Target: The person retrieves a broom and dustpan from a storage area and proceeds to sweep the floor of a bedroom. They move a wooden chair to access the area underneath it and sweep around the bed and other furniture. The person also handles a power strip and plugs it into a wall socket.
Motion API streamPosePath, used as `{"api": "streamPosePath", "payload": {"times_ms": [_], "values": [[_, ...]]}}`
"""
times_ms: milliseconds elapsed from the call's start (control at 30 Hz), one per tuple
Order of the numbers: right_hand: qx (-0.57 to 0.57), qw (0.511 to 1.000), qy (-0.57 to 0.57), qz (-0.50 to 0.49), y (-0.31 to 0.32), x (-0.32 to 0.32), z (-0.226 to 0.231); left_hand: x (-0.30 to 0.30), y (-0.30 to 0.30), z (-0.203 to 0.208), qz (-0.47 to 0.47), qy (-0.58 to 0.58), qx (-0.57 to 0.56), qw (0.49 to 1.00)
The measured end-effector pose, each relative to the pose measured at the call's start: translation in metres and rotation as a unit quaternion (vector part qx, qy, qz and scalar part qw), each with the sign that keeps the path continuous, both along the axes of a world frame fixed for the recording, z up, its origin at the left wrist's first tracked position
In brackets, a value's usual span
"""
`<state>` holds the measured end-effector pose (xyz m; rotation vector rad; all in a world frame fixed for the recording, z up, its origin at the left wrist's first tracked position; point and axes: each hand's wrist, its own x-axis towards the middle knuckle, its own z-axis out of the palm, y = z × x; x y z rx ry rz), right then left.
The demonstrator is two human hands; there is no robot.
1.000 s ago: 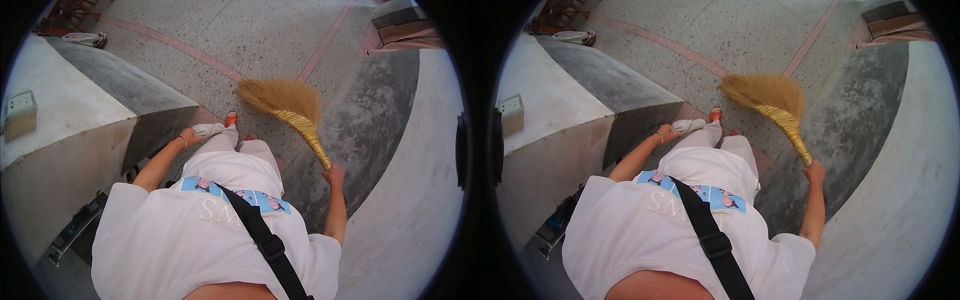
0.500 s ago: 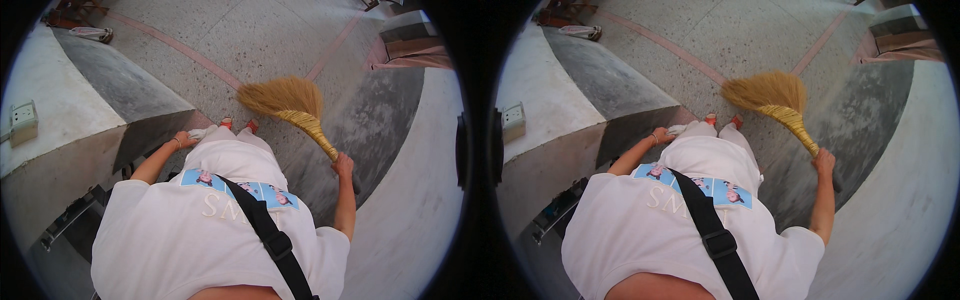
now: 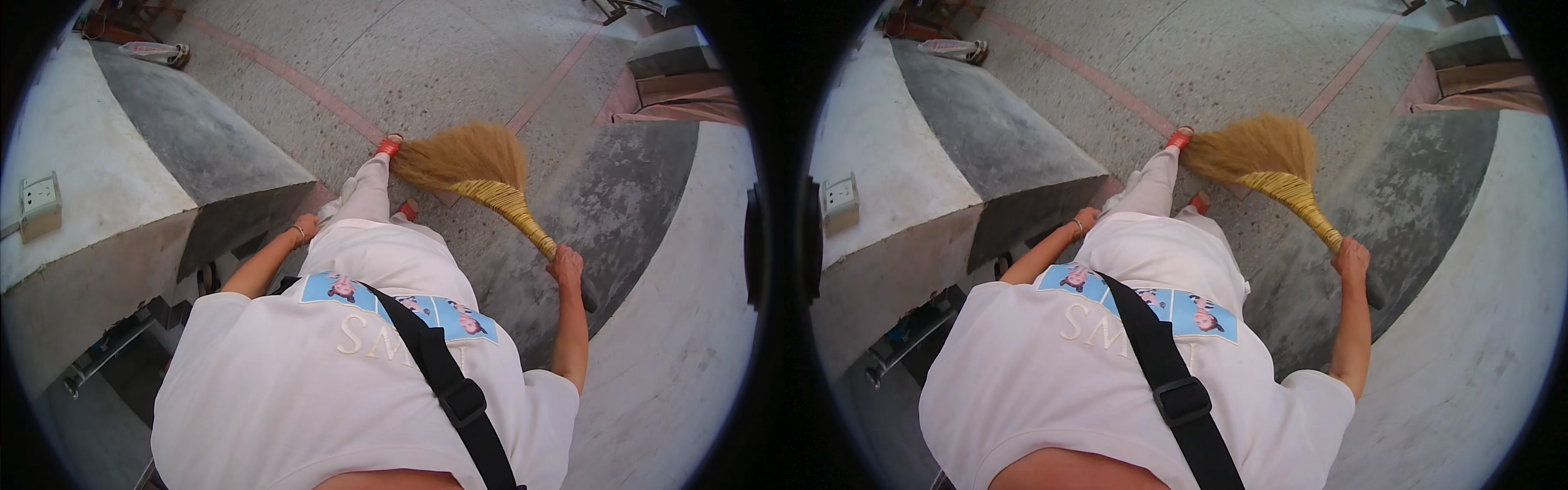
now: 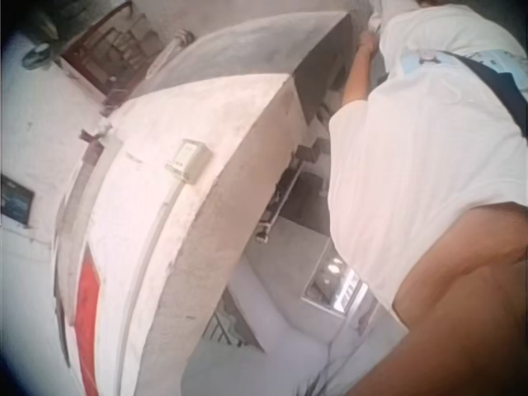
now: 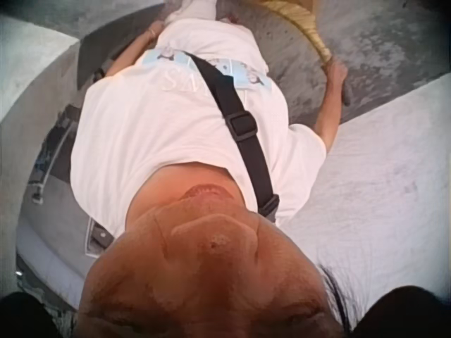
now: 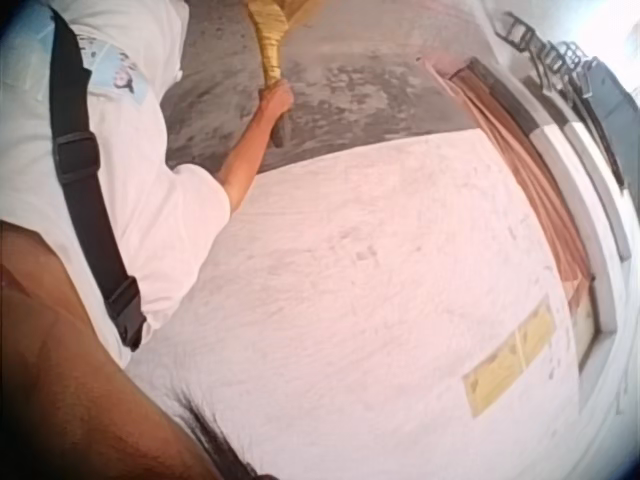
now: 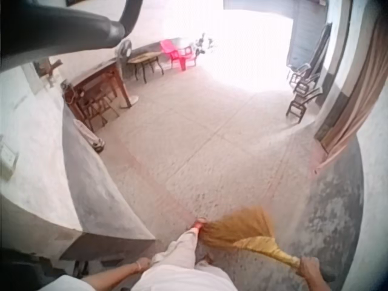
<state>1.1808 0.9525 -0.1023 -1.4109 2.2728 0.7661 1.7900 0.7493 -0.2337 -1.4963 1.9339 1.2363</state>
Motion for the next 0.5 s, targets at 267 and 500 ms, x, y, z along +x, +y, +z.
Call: {"api": "streamPosePath", "payload": {"times_ms": [267, 500], "values": [[-0.027, 1.0, -0.006, 0.01, -0.005, -0.001, 0.006, -0.01, -0.026, -0.036, -0.006, 0.012, 0.04, 0.999], [-0.027, 0.999, -0.021, 0.007, -0.021, 0.011, 0.033, -0.045, -0.056, -0.005, -0.062, -0.001, 0.023, 0.998]]}}
